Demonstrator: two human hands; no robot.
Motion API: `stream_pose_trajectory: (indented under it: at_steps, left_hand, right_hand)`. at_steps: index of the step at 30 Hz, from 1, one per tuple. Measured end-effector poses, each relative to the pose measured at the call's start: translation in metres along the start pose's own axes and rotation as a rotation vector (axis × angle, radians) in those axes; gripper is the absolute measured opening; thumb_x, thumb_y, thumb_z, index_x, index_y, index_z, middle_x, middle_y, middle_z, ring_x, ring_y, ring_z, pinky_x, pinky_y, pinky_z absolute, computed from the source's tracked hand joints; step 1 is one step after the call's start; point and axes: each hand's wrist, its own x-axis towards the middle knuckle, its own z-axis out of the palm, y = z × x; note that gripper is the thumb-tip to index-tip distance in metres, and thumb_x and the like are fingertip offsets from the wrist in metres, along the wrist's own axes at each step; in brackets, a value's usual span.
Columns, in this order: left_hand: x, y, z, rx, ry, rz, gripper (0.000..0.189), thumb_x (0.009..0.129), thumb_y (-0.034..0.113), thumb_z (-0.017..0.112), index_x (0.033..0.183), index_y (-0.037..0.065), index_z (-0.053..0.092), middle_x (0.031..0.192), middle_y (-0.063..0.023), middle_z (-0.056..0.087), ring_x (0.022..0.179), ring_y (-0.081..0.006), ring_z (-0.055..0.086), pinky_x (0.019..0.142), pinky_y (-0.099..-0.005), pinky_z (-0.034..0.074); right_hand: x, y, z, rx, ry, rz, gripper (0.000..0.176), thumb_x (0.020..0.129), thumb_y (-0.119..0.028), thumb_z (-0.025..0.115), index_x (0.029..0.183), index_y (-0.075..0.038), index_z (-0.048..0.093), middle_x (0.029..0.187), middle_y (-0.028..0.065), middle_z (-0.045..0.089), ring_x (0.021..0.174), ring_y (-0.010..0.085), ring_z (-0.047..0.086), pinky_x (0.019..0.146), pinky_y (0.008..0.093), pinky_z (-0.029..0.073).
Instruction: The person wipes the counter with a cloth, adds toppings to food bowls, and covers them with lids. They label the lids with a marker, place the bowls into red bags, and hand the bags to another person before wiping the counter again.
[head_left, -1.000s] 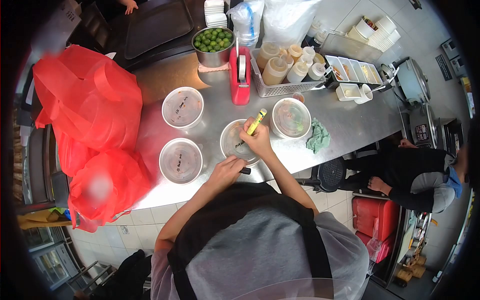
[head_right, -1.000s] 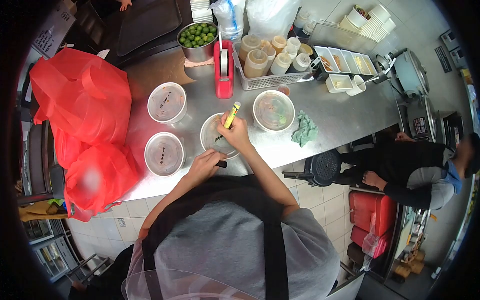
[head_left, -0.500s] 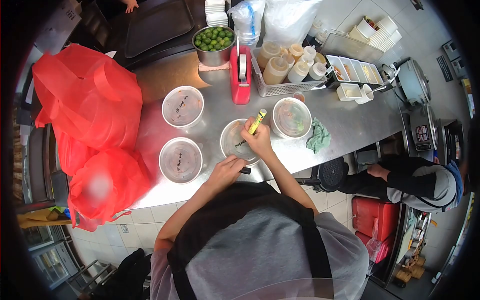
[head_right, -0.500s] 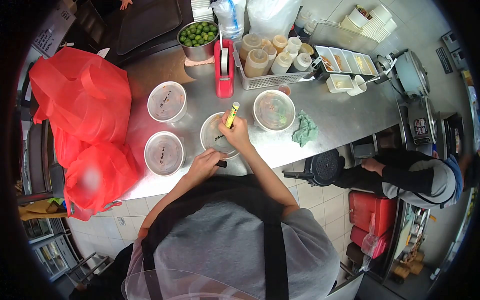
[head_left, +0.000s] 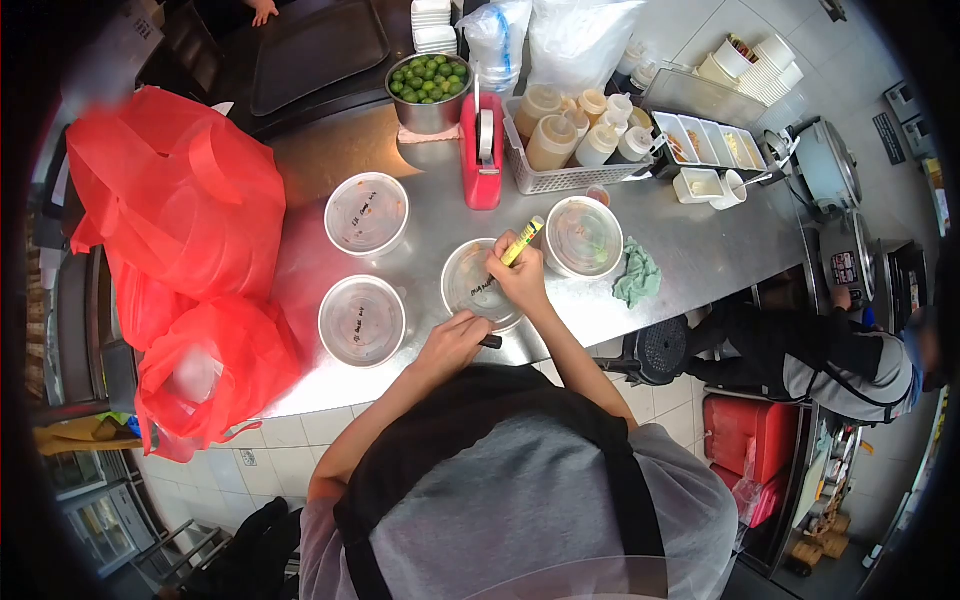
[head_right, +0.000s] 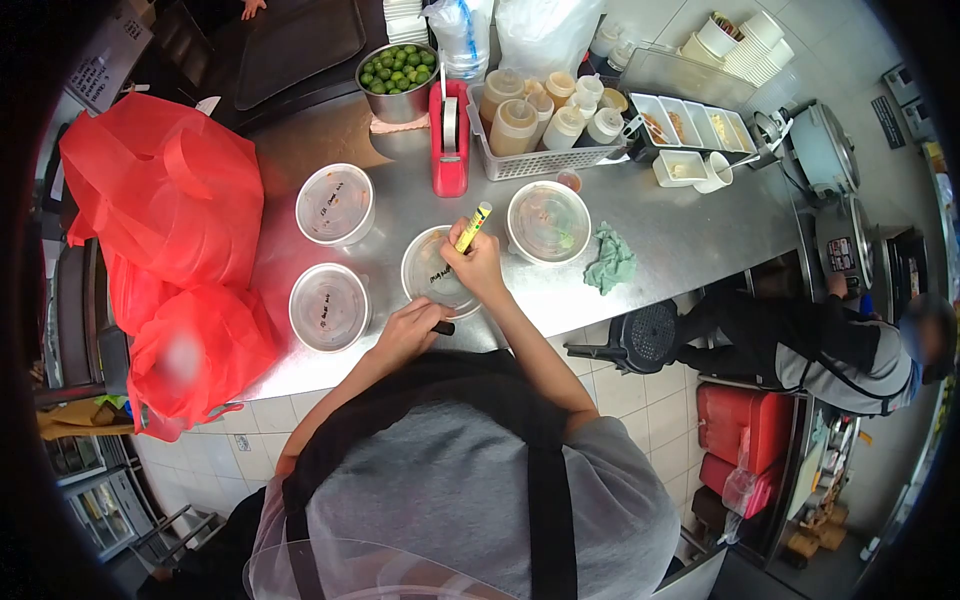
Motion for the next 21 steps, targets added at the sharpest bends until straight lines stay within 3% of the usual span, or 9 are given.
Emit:
stream_pose_trajectory:
  at_steps: [16, 19, 21]
  left_hand:
    - [-0.002, -0.002, 0.003, -0.015, -0.004, -0.008, 0.023, 0.067, 0.001, 0.058, 0.088, 0.006, 0.053, 0.078, -0.0059, 0.057, 0.078, -0.0218, 0.056, 0.065, -0.0327, 0.049]
    - [-0.004, -0.004, 0.004, -0.042, -0.043, -0.052, 0.032, 0.062, -0.003, 0.061, 0.092, 0.006, 0.056, 0.088, -0.0051, 0.06, 0.082, -0.0234, 0.057, 0.069, -0.0334, 0.049]
    - [-0.004, -0.004, 0.004, -0.034, -0.041, -0.045, 0.032, 0.062, -0.004, 0.061, 0.092, 0.007, 0.056, 0.089, -0.0052, 0.06, 0.082, -0.0238, 0.057, 0.069, -0.0336, 0.049]
  right_hand:
    - [-0.001, -0.009, 0.0, -0.08, -0.008, -0.04, 0.019, 0.071, -0.003, 0.061, 0.063, -0.004, 0.044, 0.05, -0.0009, 0.041, 0.047, 0.0043, 0.038, 0.044, 0.0229, 0.031]
    - [0.002, 0.0, 0.0, 0.083, 0.035, 0.011, 0.019, 0.071, -0.003, 0.06, 0.063, -0.004, 0.043, 0.051, -0.0009, 0.042, 0.049, 0.0044, 0.039, 0.044, 0.0229, 0.032]
    - [0.002, 0.001, -0.004, 0.015, 0.02, 0.001, 0.019, 0.071, -0.002, 0.06, 0.063, -0.004, 0.043, 0.052, -0.0008, 0.043, 0.05, 0.0043, 0.041, 0.045, 0.0228, 0.033]
